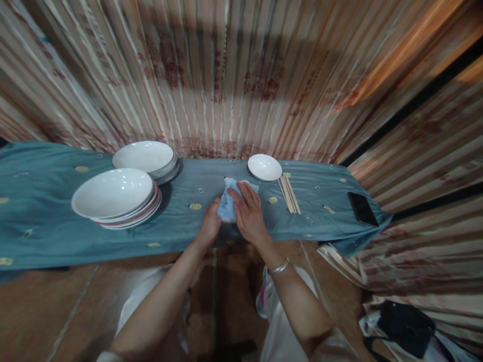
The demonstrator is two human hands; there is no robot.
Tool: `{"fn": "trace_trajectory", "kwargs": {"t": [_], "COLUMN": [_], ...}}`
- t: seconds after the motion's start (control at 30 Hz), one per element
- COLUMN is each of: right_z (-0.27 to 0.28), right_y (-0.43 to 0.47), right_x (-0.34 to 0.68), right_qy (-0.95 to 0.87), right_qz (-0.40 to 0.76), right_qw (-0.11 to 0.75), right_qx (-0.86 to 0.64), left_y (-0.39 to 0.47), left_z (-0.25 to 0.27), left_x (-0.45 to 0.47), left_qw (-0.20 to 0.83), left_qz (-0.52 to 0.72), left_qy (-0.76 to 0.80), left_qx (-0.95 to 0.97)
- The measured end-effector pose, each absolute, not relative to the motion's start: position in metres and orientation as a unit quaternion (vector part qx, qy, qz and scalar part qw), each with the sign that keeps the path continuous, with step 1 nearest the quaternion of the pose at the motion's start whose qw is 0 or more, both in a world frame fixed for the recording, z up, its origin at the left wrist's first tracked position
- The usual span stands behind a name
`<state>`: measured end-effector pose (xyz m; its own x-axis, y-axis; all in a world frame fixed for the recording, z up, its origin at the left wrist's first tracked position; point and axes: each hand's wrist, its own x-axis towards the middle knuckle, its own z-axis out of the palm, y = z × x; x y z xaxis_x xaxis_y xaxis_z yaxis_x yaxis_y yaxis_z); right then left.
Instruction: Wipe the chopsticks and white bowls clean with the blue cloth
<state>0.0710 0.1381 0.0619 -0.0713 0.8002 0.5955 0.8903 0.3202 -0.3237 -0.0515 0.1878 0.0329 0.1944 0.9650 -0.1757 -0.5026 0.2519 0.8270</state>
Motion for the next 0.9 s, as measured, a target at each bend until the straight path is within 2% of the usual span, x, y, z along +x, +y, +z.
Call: {"fn": "trace_trajectory", "kwargs": {"t": [0.4,0.7,0.9], "right_z": [0.053,0.026,0.010], "right_y": [0.154,0.169,0.170], "right_x": [0.095,0.106,0.104], "right_qy": [-0.591,-0.440,-0.326], "right_qz": [0.143,0.257,0.327], "right_qw": [0.558,0.661,0.687], "right_qx": [-0.565,-0.550,-0.561], "left_y": [0.180,0.182,0.184], "left_z": [0.033,0.037,0.033], "left_x": [-0.050,-0.052,-0.054], "left_qw": [0.692,0.682,0.665], "left_qz": [0.485,0.482,0.508], "left_qy": [0.364,0.388,0.401], "left_qx": [0.392,0.389,0.372]}}
